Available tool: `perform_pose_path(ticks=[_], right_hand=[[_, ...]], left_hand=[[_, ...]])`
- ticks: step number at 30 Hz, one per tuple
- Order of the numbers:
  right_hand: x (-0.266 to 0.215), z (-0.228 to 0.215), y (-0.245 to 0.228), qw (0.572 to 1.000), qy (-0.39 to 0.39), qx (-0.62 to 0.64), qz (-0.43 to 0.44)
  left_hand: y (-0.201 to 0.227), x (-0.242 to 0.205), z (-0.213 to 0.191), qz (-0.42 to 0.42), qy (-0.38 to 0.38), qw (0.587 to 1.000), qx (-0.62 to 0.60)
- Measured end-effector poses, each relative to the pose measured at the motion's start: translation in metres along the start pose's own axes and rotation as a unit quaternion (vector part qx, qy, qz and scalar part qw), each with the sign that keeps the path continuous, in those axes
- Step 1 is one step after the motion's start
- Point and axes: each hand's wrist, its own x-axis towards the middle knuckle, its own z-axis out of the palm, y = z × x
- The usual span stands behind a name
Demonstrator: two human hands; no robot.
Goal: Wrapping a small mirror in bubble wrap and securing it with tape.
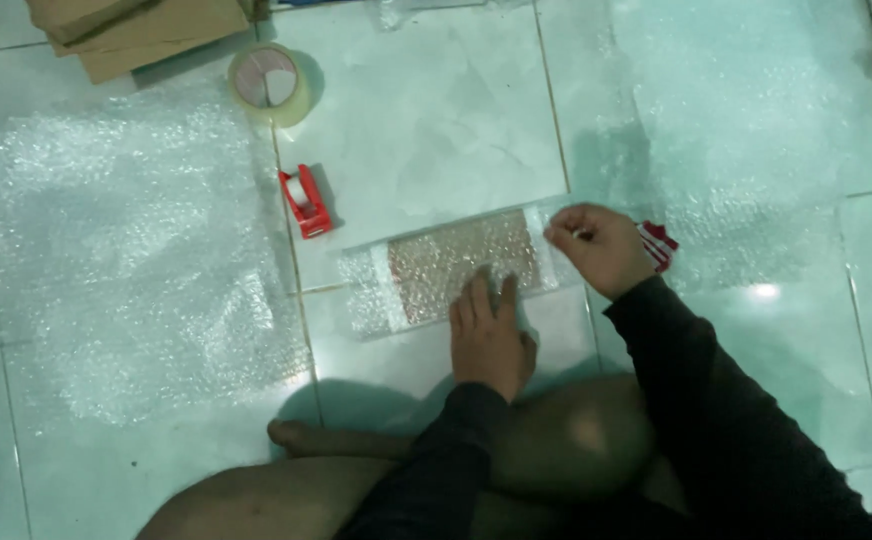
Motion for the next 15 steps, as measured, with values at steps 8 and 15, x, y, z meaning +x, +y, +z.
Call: perform_pose_path(ticks=[8, 15], right_hand=[[-0.008, -0.010, -0.020, 0.998, 0.007, 0.059, -0.011], [0.004, -0.040, -0.028, 0.995, 0.048, 0.081, -0.044]], left_hand=[[-0.002, -0.003, 0.008, -0.034, 0.086, 0.996, -0.016], [-0.021, 0.006, 0.018, -0.030, 0.059, 0.995, 0.073]])
